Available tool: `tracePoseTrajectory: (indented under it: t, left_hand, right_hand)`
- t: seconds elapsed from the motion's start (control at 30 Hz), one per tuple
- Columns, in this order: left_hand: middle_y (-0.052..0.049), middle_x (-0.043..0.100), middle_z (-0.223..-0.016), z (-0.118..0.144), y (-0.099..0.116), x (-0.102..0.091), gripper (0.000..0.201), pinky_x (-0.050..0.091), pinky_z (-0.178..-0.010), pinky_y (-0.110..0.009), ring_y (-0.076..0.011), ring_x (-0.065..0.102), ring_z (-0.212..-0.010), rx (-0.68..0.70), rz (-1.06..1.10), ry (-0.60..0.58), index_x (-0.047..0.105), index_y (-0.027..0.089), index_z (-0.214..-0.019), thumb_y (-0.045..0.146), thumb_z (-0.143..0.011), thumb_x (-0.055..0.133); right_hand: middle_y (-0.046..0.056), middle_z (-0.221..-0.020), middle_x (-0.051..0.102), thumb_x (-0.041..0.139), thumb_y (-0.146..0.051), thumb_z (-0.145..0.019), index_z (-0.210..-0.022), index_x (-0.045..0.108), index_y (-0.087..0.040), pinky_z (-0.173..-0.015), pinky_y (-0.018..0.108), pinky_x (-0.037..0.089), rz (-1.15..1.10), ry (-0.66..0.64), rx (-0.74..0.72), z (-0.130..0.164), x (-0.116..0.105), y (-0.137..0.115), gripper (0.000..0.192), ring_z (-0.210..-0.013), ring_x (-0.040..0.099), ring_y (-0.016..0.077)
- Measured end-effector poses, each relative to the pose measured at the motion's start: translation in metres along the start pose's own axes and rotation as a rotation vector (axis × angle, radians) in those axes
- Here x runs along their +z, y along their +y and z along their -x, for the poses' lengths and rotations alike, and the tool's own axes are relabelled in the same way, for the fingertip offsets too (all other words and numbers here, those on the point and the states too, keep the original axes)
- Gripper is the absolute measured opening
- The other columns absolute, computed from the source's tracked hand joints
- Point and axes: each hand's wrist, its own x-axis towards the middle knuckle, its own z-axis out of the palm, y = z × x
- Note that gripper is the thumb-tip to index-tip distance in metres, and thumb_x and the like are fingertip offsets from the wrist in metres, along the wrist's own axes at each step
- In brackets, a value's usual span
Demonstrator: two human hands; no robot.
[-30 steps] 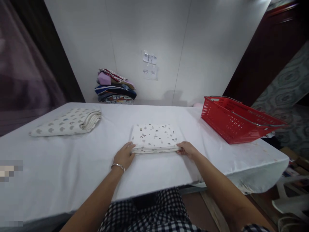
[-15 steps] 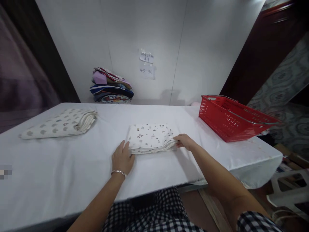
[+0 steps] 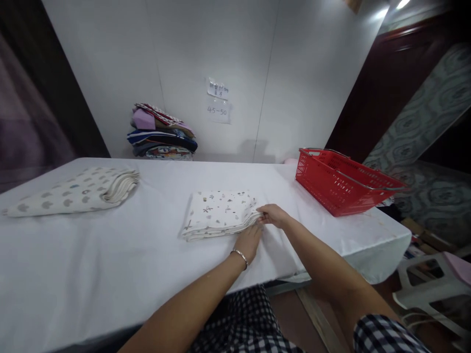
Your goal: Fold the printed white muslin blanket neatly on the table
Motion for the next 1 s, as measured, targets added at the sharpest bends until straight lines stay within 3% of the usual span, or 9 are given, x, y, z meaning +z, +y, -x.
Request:
tracePoseTrajectory:
  t: [0.13,0.27,0.7,1.0]
  left_hand:
    - [-0.016,0.056,-0.110,-0.028,0.003,0.002,0.035,0.042,-0.087,-0.038,-0.0219,0.051,-0.104,-0.172,-0.086,-0.088,0.054,0.008,-0.110,0.005,-0.083,0.032]
    - [-0.015,0.059,-0.101,-0.037,-0.004,0.001,0.028,0.044,-0.082,-0.037,-0.0233,0.053,-0.099,-0.174,-0.093,-0.106,0.061,0.009,-0.098,0.008,-0.083,0.037]
    - [-0.008,0.058,-0.102,-0.006,-0.001,-0.002,0.026,0.041,-0.082,-0.036,-0.0222,0.048,-0.101,-0.139,-0.084,-0.061,0.060,0.014,-0.097,0.011,-0.084,0.038]
    - [-0.008,0.057,-0.104,-0.010,-0.002,-0.001,0.028,0.039,-0.083,-0.035,-0.0206,0.049,-0.099,-0.152,-0.043,-0.050,0.060,0.019,-0.101,0.012,-0.085,0.038]
  right_hand:
    - [-0.001,-0.057,0.055,0.058,-0.017,-0.074,-0.079,0.053,-0.010,-0.051,0.023,0.052,0.005,0.025,0.024,0.000,-0.003,0.004,0.009,-0.049,0.056,0.0098]
    - [-0.001,-0.057,0.054,0.056,-0.018,-0.075,-0.079,0.053,-0.010,-0.052,0.023,0.052,0.008,0.042,0.047,0.001,-0.006,0.012,0.009,-0.049,0.055,0.0098]
    - [0.002,-0.050,0.054,0.057,-0.020,-0.075,-0.071,0.055,-0.008,-0.041,0.022,0.046,0.191,0.041,0.187,0.012,-0.008,0.026,0.013,-0.041,0.053,0.0112]
    - [0.001,-0.053,0.057,0.067,-0.017,-0.064,-0.067,0.056,-0.011,-0.042,0.018,0.044,0.317,0.149,0.094,0.012,-0.005,0.018,0.014,-0.047,0.053,0.0091]
